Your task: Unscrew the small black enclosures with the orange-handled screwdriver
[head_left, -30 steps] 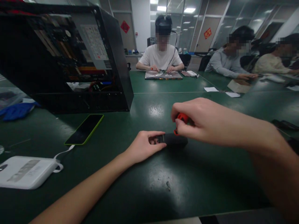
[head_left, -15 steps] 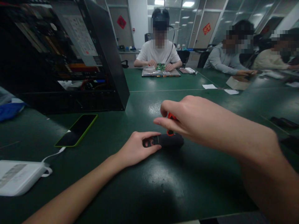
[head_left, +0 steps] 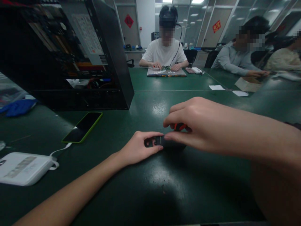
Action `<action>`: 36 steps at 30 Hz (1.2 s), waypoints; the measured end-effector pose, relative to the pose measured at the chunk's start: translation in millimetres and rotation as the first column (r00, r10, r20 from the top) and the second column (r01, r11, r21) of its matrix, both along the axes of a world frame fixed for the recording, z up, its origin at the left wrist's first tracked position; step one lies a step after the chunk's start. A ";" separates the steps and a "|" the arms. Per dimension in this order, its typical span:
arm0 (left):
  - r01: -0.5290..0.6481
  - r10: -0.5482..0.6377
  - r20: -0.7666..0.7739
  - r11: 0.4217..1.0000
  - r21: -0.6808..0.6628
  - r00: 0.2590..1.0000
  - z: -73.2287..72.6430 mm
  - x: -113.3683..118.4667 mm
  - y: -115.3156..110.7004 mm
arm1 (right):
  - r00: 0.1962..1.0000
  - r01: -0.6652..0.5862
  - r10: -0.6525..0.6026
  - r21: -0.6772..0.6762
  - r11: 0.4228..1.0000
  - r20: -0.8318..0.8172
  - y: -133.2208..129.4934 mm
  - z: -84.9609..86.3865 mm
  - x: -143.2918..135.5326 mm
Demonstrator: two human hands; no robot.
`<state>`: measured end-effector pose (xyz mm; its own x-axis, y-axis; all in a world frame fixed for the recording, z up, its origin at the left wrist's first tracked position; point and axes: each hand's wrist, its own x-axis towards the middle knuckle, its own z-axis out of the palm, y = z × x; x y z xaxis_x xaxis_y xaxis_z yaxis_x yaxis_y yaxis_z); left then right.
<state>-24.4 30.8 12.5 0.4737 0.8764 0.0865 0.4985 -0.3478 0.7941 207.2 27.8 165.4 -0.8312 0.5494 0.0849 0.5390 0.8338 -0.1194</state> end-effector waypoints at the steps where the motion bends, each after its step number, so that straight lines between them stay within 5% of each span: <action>1: -0.001 0.001 -0.004 1.000 0.002 1.000 -0.1 0.0 0.1 | 1.000 0.003 -0.003 -0.004 1.000 -0.007 0.5 -0.2 -1.9; 14: 0.015 -0.013 -0.021 0.997 0.072 1.000 -0.3 -0.8 0.6 | 0.998 0.049 -0.050 -0.016 0.999 -0.042 3.6 -0.6 -8.1; 21: 0.025 -0.025 -0.001 0.996 0.085 1.000 0.2 -0.6 0.5 | 0.993 -0.088 0.082 -0.082 0.993 -0.080 -2.5 1.3 -4.9; 27: 0.025 -0.025 -0.006 0.997 0.073 1.000 -2.4 -1.1 1.5 | 0.996 0.018 -0.017 0.010 1.000 -0.092 0.9 -4.4 -11.7; 36: 0.040 -0.039 -0.017 0.994 0.100 0.999 1.1 -1.3 0.1 | 0.998 -0.043 0.038 -0.086 0.995 -0.054 -11.7 0.3 -4.8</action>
